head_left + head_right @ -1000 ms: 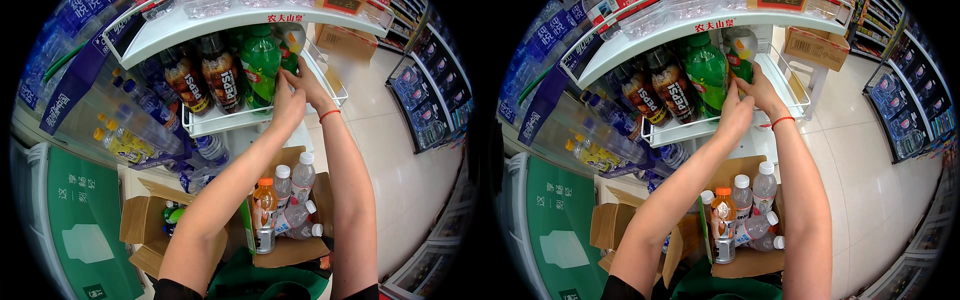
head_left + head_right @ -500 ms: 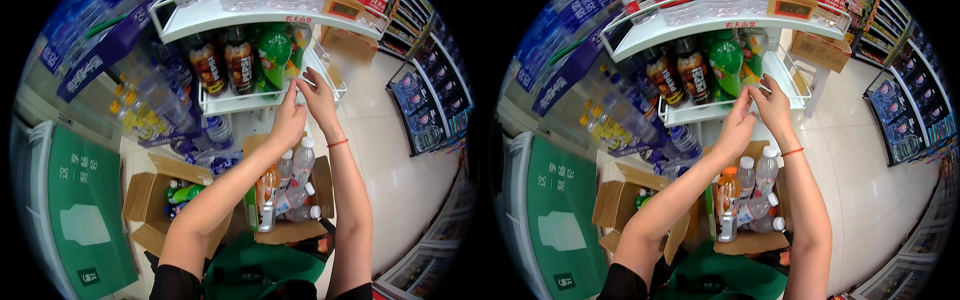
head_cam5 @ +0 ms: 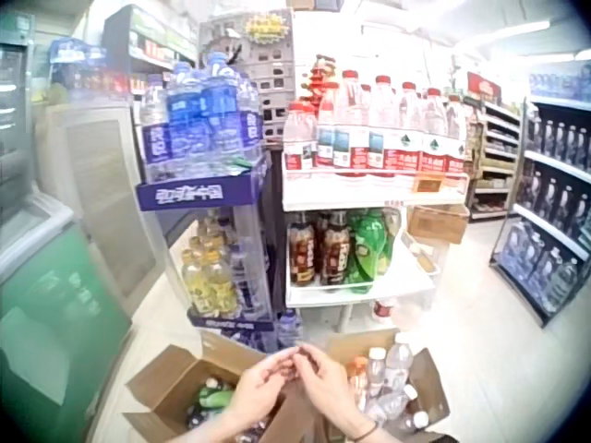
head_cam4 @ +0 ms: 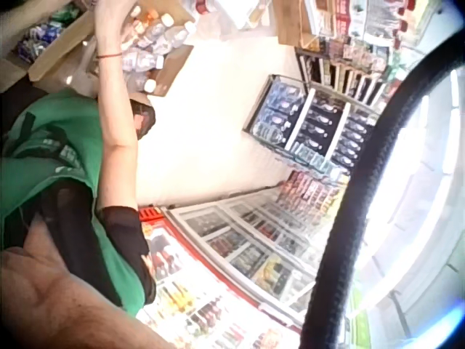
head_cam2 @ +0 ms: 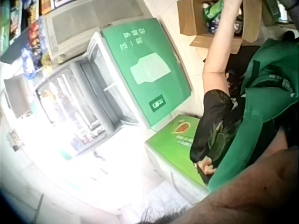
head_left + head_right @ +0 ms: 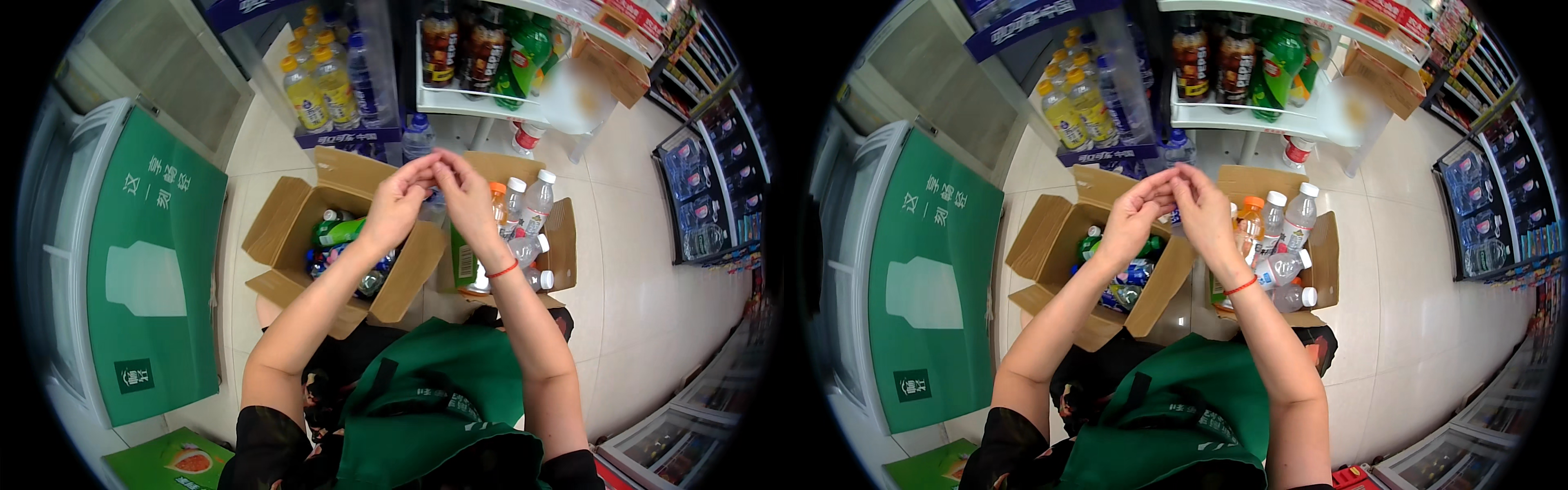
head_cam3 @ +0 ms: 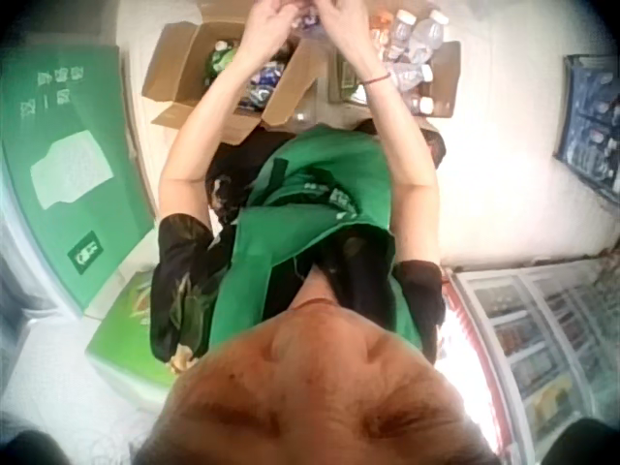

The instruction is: The person sits on the floor and takes various bottled beverages, including Pepsi and 7-Up, from a cardboard box. They place these bottles one by one onto the shelves of a nearby open refrigerator.

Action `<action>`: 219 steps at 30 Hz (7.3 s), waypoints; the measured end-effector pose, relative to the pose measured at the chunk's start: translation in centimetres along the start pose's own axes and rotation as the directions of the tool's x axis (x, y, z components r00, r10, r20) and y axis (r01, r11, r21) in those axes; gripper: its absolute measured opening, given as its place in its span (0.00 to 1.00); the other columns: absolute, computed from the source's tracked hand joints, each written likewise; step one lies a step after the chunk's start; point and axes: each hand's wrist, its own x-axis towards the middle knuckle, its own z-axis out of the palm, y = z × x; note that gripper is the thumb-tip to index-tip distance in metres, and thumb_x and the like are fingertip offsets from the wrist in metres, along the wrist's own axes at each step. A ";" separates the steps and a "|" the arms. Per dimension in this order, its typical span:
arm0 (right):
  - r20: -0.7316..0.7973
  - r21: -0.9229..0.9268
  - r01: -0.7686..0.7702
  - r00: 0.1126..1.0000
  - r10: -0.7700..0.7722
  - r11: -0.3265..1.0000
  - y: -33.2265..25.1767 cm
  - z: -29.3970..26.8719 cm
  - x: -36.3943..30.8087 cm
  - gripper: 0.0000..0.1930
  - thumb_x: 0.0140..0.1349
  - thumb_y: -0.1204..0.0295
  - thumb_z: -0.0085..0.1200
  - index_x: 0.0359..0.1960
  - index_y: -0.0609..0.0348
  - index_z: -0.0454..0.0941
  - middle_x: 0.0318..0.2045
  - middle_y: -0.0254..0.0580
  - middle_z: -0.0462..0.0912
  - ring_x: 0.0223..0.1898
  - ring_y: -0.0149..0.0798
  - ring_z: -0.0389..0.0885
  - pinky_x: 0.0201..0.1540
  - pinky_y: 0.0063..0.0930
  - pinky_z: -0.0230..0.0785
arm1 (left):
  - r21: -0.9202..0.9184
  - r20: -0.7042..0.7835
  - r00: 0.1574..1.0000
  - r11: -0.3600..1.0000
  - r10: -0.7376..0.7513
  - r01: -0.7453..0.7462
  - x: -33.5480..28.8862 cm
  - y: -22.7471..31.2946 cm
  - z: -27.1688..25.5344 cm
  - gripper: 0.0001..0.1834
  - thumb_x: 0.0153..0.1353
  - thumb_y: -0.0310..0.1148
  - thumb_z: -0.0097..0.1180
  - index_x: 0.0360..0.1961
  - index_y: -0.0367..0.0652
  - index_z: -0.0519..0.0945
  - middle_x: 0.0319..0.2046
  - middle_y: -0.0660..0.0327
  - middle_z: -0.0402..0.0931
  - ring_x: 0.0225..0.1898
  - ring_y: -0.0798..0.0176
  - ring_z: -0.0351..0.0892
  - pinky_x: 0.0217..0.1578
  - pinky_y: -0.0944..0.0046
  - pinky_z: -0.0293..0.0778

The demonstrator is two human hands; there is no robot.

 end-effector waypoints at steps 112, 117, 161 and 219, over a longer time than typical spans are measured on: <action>-0.264 -0.767 0.021 0.900 -0.345 0.641 2.6 -14.7 18.4 0.27 0.50 0.62 0.68 0.48 0.67 0.76 0.38 0.56 0.81 0.40 0.57 0.81 0.42 0.42 0.73 | 0.513 0.151 0.958 0.809 0.245 -0.288 17.0 -6.6 5.8 0.38 0.48 0.28 0.70 0.59 0.37 0.64 0.50 0.48 0.76 0.52 0.52 0.77 0.52 0.56 0.72; -0.198 -0.723 0.060 0.937 -0.289 0.688 3.2 -15.9 19.3 0.31 0.48 0.59 0.69 0.48 0.68 0.73 0.39 0.59 0.82 0.41 0.56 0.82 0.43 0.41 0.74 | 0.549 0.137 0.981 0.815 0.134 -0.188 17.1 -5.8 5.8 0.25 0.49 0.31 0.70 0.49 0.39 0.76 0.49 0.51 0.78 0.50 0.53 0.78 0.51 0.57 0.72; -0.070 -0.209 -0.184 0.982 0.173 0.961 4.9 -15.6 -10.5 0.39 0.58 0.68 0.59 0.70 0.60 0.54 0.70 0.60 0.53 0.73 0.51 0.49 0.71 0.38 0.46 | 0.705 0.649 0.760 0.348 0.036 -0.618 2.9 -9.9 11.3 0.34 0.51 0.17 0.55 0.62 0.43 0.65 0.68 0.56 0.56 0.71 0.43 0.49 0.58 0.49 0.72; -0.058 -0.170 -0.003 0.998 -0.007 0.985 1.3 -16.9 21.0 0.38 0.55 0.63 0.57 0.65 0.68 0.59 0.57 0.58 0.74 0.59 0.45 0.72 0.60 0.31 0.62 | 0.151 -0.190 0.980 0.988 0.065 -0.036 27.7 -4.0 12.7 0.56 0.54 0.68 0.56 0.72 0.42 0.49 0.68 0.52 0.53 0.70 0.55 0.50 0.67 0.54 0.47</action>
